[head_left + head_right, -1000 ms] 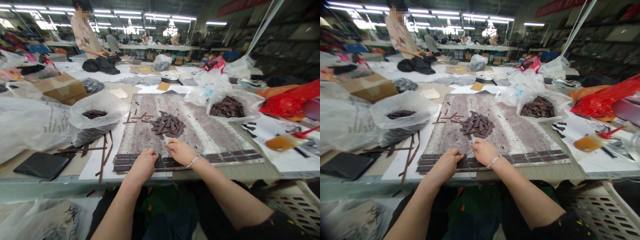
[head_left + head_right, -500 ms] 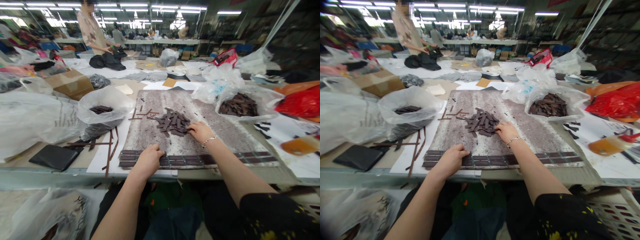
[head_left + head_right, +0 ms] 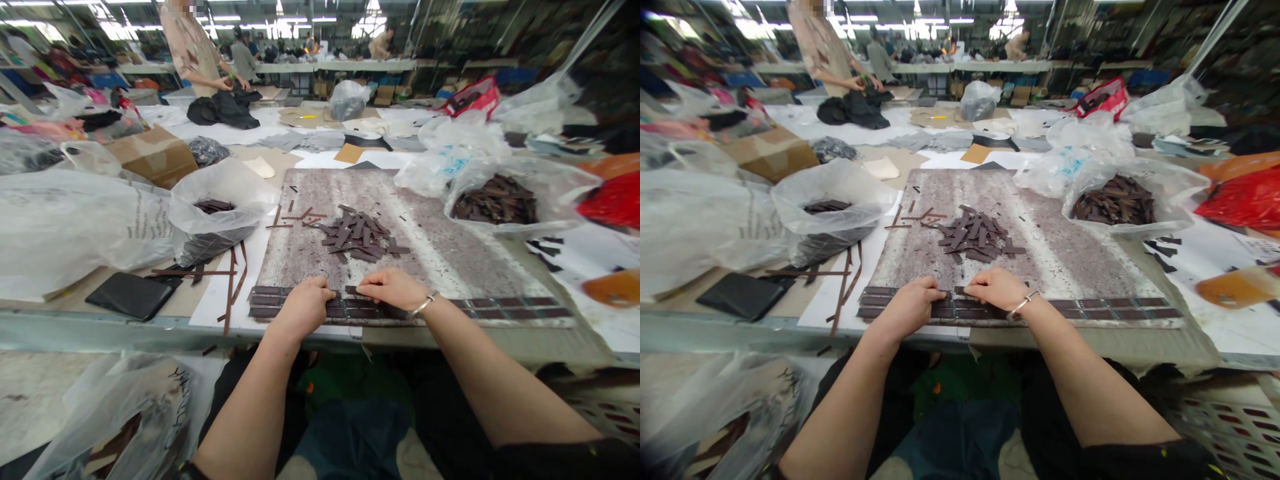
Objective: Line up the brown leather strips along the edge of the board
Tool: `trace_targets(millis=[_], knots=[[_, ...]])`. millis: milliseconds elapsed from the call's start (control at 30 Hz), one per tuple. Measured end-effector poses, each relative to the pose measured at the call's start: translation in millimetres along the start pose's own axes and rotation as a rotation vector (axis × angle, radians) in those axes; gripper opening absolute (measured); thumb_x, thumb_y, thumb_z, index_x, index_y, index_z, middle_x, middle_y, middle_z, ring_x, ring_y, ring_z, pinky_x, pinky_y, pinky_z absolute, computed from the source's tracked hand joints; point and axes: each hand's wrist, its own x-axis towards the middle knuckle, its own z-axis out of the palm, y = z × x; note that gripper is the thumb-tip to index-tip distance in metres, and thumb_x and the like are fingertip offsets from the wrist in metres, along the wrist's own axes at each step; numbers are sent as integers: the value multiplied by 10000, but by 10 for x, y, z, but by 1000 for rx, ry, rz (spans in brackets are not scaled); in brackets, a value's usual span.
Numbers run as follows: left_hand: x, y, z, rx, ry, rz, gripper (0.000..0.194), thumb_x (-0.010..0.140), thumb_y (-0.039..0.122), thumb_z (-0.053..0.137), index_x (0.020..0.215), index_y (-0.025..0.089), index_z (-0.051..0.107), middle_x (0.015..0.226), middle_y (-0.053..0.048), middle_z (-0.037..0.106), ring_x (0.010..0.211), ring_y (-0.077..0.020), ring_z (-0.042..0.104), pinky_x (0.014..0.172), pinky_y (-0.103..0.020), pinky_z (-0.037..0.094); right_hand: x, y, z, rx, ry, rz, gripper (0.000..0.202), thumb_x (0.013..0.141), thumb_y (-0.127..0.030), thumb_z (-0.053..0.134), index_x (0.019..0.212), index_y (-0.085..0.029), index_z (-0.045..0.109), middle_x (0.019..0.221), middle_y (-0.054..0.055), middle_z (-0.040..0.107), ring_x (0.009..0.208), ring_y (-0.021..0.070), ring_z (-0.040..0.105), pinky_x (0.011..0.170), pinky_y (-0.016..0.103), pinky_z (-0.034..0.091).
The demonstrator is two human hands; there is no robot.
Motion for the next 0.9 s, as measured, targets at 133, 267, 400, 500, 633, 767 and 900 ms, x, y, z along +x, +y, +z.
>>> trace_targets(millis=[133,267,400,500,633,767,900], knots=[[3,-4,21,29,18,13,360,754,69,459,943,235,716,839,-38,560,761,-154,517,714,-266,421,102,32,60,-69,-35,85,321,821,-420,513,728,-177,700,584,-3,625,553,130,551,506,227,360],[15,-19,54,53,33,20,365,755,78,455,949,244,716,836,-38,563,788,-169,523,714,-276,423,162,-4,88,-150,-36,101,314,817,-400,518,670,-177,683,596,3,635,549,124,546,499,226,343],[15,-26,77,58,44,23,358,756,84,458,947,243,715,840,-37,568,796,-170,527,720,-276,423,201,-62,93,-228,-42,120,305,806,-361,529,605,-171,657,582,9,630,518,116,523,480,229,319],[10,-20,78,61,52,23,361,760,84,454,962,242,709,841,-35,573,798,-167,532,719,-272,423,233,-67,86,-212,-71,138,284,800,-339,524,611,-171,653,595,10,638,511,113,520,472,225,318],[9,-1,70,90,52,5,360,769,91,450,977,246,699,857,-32,581,794,-170,533,712,-277,423,268,-35,80,-219,-95,132,281,789,-344,532,595,-176,647,569,0,623,499,108,500,475,223,316],[15,21,57,115,34,-16,348,774,93,454,983,238,691,880,-34,584,824,-174,533,736,-275,420,273,-33,73,-230,-103,140,274,781,-349,536,600,-180,652,550,-10,610,484,104,484,470,226,309],[21,52,43,138,20,-16,395,800,118,454,1110,278,639,880,-34,558,823,-176,520,718,-276,410,271,-97,70,-313,-89,138,271,775,-357,535,619,-183,673,565,12,621,512,125,508,489,238,319]])
